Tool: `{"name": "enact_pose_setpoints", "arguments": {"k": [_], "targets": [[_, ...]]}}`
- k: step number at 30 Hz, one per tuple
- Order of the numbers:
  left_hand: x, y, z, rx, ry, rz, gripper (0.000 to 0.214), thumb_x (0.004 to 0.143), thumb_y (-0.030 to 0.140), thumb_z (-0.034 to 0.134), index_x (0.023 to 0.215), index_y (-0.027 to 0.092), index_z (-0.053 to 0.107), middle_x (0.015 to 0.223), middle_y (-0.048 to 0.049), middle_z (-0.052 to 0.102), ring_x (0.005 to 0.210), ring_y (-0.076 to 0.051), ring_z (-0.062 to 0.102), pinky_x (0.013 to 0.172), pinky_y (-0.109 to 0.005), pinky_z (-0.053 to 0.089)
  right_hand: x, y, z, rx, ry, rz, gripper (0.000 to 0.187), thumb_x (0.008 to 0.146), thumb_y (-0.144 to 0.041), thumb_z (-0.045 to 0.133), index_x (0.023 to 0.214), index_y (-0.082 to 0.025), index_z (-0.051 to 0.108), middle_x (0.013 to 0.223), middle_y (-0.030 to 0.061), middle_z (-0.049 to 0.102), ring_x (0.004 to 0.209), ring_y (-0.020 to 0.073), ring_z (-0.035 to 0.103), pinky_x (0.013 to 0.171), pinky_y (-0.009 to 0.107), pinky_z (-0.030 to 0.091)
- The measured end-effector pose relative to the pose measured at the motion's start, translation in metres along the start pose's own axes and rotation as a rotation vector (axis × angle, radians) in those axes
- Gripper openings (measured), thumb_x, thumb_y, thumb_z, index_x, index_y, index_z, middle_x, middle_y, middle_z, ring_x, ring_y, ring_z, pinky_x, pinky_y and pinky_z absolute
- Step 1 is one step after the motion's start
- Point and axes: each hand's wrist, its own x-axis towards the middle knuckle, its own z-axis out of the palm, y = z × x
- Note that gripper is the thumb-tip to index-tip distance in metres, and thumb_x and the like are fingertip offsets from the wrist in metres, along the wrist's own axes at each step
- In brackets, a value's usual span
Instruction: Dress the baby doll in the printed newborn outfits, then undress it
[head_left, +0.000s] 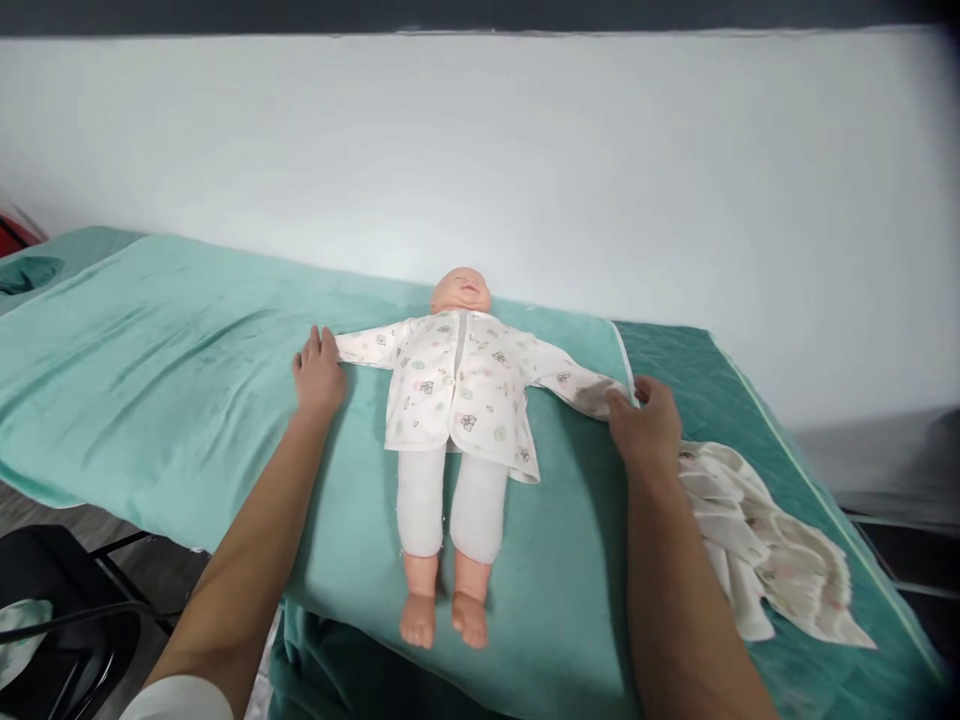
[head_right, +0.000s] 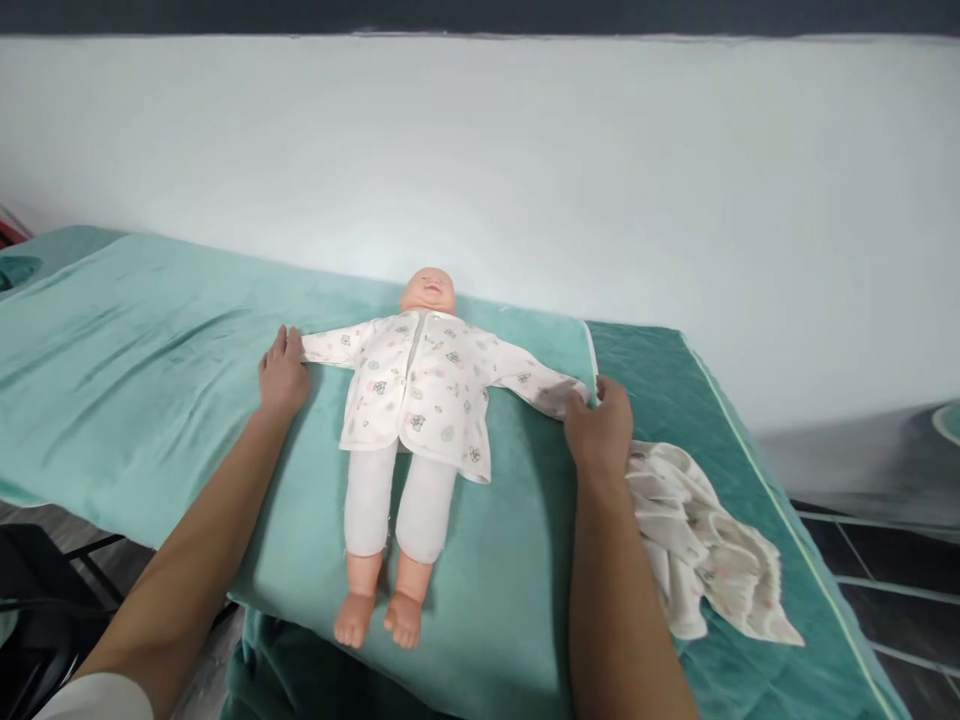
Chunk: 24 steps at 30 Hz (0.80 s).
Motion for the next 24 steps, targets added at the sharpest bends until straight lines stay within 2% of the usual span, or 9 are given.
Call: {"name": "enact_pose_setpoints", "arguments": {"k": [3,6,8,13,17,19,22,24], "targets": [[0.005,-0.004,0.000,-0.065,0.030,-0.053,0.071,0.087,0.004,0.034,0.158,0.010,0.034,0.164,-0.0176,0.034,0.150,-0.031,0.039,0.125,-0.053,0.028,0.011,0.020,0.001,-0.022,-0.020,0.086,0.045,0.081,-0.042,0.067,0.114,-0.011,0.067,0.106,0.0254,0.070,0.094,0.0320,0.065,0.088,0.045,0.048],[0.009,-0.011,0.000,-0.116,0.049,-0.084,0.067,0.087,0.004,0.035,0.155,0.008,0.039,0.155,-0.0206,0.048,0.144,-0.032,0.047,0.123,-0.052,0.032,0.017,0.024,0.008,-0.037,-0.044,0.081,0.034,0.082,-0.041,0.066,0.103,-0.014,0.068,0.093,0.0191,0.070,0.085,0.0302,0.064,0.083,0.044,0.047],[0.011,-0.015,-0.001,-0.136,0.060,-0.104,0.065,0.088,0.004,0.037,0.153,0.007,0.042,0.151,-0.0210,0.053,0.144,-0.032,0.048,0.123,-0.052,0.033,0.025,0.024,0.014,-0.006,-0.009,0.052,0.032,0.083,-0.040,0.064,0.102,-0.015,0.068,0.092,0.0166,0.071,0.082,0.0281,0.063,0.081,0.043,0.048],[0.011,-0.016,0.001,-0.083,0.073,-0.098,0.061,0.089,0.004,0.034,0.149,0.008,0.047,0.156,-0.0206,0.046,0.149,-0.029,0.042,0.125,-0.052,0.028,0.048,0.030,0.024,0.193,0.070,0.018,0.036,0.085,-0.039,0.062,0.109,-0.014,0.067,0.101,0.0180,0.071,0.081,0.0232,0.063,0.076,0.036,0.050],[0.009,-0.013,0.002,-0.066,0.079,-0.112,0.059,0.091,0.006,0.034,0.148,0.012,0.049,0.158,-0.0176,0.045,0.149,-0.027,0.041,0.125,-0.050,0.027,0.054,0.030,0.025,0.153,0.082,0.023,0.038,0.085,-0.031,0.057,0.116,-0.011,0.064,0.110,0.0197,0.069,0.087,0.0242,0.065,0.084,0.038,0.051],[0.009,-0.012,0.002,-0.060,0.089,-0.103,0.060,0.090,0.005,0.035,0.148,0.011,0.049,0.159,-0.0172,0.044,0.149,-0.029,0.041,0.125,-0.051,0.028,0.051,0.023,0.021,0.089,0.120,-0.048,0.038,0.085,-0.029,0.055,0.117,-0.011,0.063,0.116,0.0218,0.066,0.094,0.0272,0.064,0.092,0.043,0.050],[0.009,-0.012,0.001,-0.069,0.103,-0.089,0.063,0.087,0.003,0.038,0.147,0.012,0.051,0.159,-0.0169,0.043,0.148,-0.032,0.042,0.123,-0.054,0.030,0.036,0.005,0.017,0.044,0.170,-0.274,0.038,0.088,-0.030,0.054,0.121,-0.013,0.061,0.126,0.0216,0.061,0.118,0.0340,0.057,0.107,0.055,0.043],[0.008,-0.013,0.000,-0.113,0.133,-0.083,0.062,0.085,0.002,0.040,0.144,0.014,0.055,0.158,-0.0158,0.046,0.146,-0.032,0.044,0.122,-0.054,0.034,0.021,-0.011,0.019,0.078,0.082,-0.437,0.043,0.094,-0.036,0.050,0.131,-0.015,0.058,0.136,0.0198,0.058,0.133,0.0328,0.049,0.114,0.056,0.037]]}}
